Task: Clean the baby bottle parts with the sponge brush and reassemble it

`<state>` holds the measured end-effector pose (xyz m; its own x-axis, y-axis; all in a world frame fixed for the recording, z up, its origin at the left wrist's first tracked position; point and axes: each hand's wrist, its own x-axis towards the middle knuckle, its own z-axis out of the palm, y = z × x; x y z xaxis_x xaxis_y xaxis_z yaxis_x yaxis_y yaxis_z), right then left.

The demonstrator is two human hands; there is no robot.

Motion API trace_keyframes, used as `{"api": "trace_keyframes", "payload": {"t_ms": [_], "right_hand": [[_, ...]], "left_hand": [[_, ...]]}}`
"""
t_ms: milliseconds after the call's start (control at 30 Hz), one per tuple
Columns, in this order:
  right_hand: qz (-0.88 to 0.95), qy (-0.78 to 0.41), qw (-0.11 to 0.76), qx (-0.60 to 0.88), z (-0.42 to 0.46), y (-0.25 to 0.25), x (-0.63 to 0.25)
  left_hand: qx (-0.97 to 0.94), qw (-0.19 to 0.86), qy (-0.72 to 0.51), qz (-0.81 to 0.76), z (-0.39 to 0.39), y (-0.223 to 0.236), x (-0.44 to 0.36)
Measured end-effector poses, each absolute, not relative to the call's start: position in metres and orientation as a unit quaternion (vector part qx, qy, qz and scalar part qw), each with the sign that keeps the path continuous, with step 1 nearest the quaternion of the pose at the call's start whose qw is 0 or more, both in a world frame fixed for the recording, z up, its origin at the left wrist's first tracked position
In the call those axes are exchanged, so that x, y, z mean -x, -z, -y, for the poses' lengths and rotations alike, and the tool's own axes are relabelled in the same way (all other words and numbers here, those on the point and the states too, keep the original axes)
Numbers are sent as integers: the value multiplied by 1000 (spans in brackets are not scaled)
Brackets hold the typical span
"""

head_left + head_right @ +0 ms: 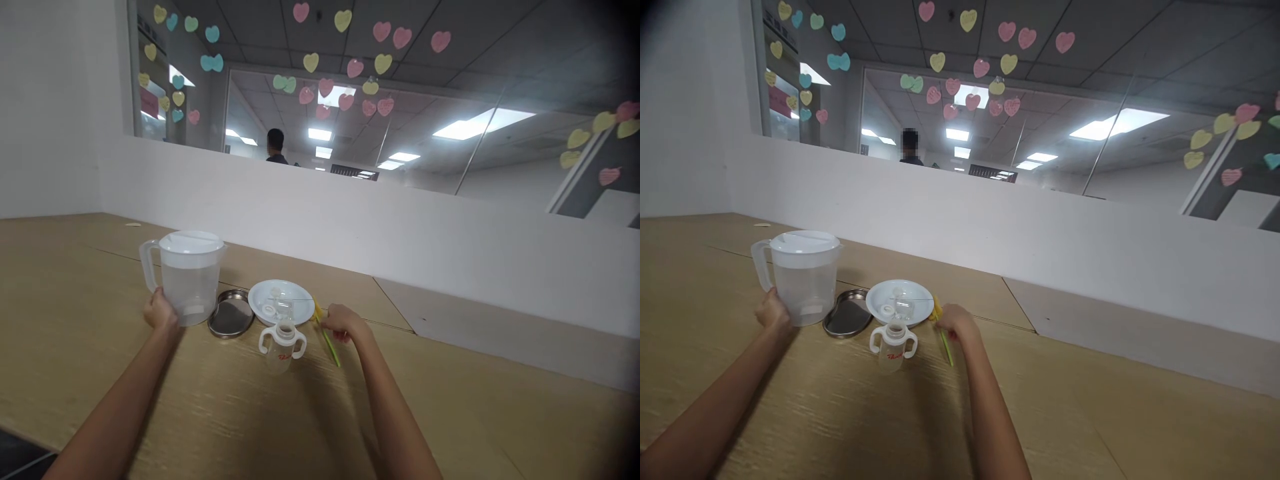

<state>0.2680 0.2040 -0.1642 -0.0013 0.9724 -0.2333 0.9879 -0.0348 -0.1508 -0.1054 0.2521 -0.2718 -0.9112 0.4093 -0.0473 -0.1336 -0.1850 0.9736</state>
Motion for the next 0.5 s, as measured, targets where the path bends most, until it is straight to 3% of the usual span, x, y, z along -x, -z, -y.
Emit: {"api": "trace_keyframes", "payload": {"t_ms": [100, 500], "right_hand": [[-694, 134, 20, -707, -204, 165, -266], [-746, 43, -98, -658, -221, 192, -258]], "left_hand": [[-30, 191, -760, -621, -251, 267, 105], [-70, 197, -733, -647, -256, 272, 111]]}}
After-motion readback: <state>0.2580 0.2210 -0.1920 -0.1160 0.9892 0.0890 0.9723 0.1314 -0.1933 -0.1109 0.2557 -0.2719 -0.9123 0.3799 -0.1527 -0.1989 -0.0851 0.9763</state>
